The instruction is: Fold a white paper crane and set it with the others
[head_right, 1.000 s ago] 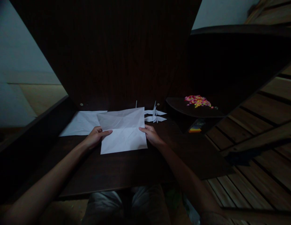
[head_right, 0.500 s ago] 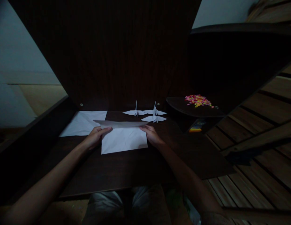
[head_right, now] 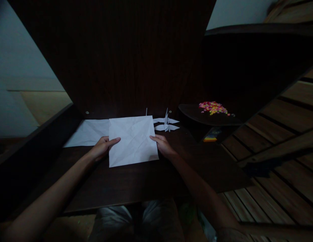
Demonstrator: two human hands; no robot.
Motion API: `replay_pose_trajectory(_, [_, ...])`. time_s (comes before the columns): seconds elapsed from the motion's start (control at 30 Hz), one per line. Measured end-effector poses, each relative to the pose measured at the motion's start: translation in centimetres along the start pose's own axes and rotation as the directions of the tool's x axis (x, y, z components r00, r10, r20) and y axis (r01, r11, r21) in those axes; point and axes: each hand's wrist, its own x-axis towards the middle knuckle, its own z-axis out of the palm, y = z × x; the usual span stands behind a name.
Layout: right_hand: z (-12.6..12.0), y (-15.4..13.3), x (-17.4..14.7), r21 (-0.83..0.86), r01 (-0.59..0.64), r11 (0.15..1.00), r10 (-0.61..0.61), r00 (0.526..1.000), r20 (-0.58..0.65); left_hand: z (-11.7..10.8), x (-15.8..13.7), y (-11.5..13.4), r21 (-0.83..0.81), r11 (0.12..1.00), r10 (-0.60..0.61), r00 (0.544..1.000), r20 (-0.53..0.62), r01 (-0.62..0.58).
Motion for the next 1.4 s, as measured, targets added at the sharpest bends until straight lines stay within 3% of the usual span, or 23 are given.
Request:
replay_pose_trajectory(0.37, [0.0, -0.2, -0.2, -0.039, 0.010, 0.999, -0.010, 1.000, 0.010, 0.1, -0.9, 0.6, -0.054, 0.999, -0.003, 0.999, 0.045, 0.006])
replay_pose_trajectory(0.63, [0.3, -0.7, -0.6, 0.014, 0.159, 0.987, -0.159, 0.987, -0.021, 0.2, -1.0, 0.7, -0.027, 1.000, -0.001, 0.997, 0.072, 0.003])
replay_pose_trajectory(0.9, [-0.1, -1.3, -0.8, -0.128, 0.295, 0.947, -0.310, 0.943, -0.120, -0.4, -0.6, 1.5, -0.001, 0.998, 0.062, 0.997, 0.035, -0.062])
replay_pose_trajectory(1.2, [-0.4, -1.0, -0.4, -0.236, 0.403, 0.884, -0.452, 0.865, -0.217, -1.4, -1.4, 2.5, 0.128, 0.947, 0.263, 0.940, 0.220, -0.295])
replay_pose_trajectory(1.4, [-0.7, -1.4, -0.5, -0.272, 0.468, 0.841, -0.530, 0.811, -0.246, -2.1, -0.7, 2.4, 0.359, 0.773, 0.506, 0.850, 0.147, -0.522])
